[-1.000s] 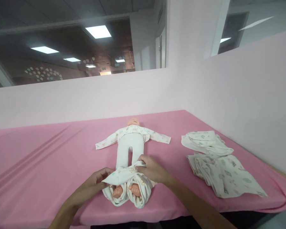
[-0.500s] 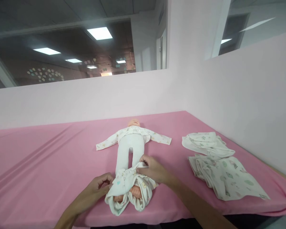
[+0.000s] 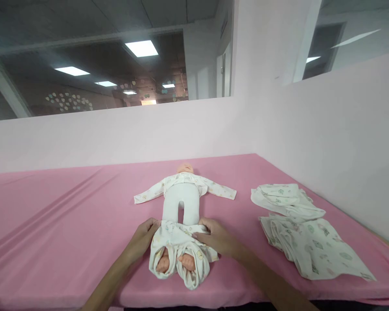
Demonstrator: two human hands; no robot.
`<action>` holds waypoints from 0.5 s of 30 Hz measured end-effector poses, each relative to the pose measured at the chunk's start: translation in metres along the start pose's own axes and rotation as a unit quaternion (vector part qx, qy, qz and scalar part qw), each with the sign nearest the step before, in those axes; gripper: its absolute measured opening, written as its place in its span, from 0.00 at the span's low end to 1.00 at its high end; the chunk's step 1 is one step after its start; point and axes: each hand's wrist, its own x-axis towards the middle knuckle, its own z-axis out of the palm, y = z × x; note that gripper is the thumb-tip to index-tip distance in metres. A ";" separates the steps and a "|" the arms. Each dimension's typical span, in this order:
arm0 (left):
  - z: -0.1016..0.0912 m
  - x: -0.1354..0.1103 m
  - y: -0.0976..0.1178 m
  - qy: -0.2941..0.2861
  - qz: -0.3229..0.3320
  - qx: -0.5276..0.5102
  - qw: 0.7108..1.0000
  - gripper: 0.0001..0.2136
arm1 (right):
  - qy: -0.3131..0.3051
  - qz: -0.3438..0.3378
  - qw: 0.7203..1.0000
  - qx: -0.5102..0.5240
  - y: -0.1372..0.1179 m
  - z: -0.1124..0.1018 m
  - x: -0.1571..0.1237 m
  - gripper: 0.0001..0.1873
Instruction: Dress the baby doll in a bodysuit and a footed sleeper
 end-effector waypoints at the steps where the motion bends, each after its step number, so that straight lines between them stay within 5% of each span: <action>1: 0.001 0.007 0.000 0.002 -0.005 -0.005 1.000 0.19 | -0.005 0.003 1.000 -0.002 0.003 -0.001 -0.001 0.13; 5: 0.001 0.020 0.001 -0.019 -0.027 -0.006 0.999 0.19 | -0.041 -0.005 0.998 0.041 0.015 -0.008 -0.007 0.18; 9: -0.010 0.027 -0.006 -0.063 -0.038 -0.005 0.997 0.18 | -0.001 -0.010 1.000 0.020 0.004 -0.014 -0.004 0.21; 15: -0.028 0.076 -0.020 0.061 -0.065 -0.180 0.980 0.15 | 0.004 -0.052 0.996 -0.077 -0.042 0.000 0.020 0.09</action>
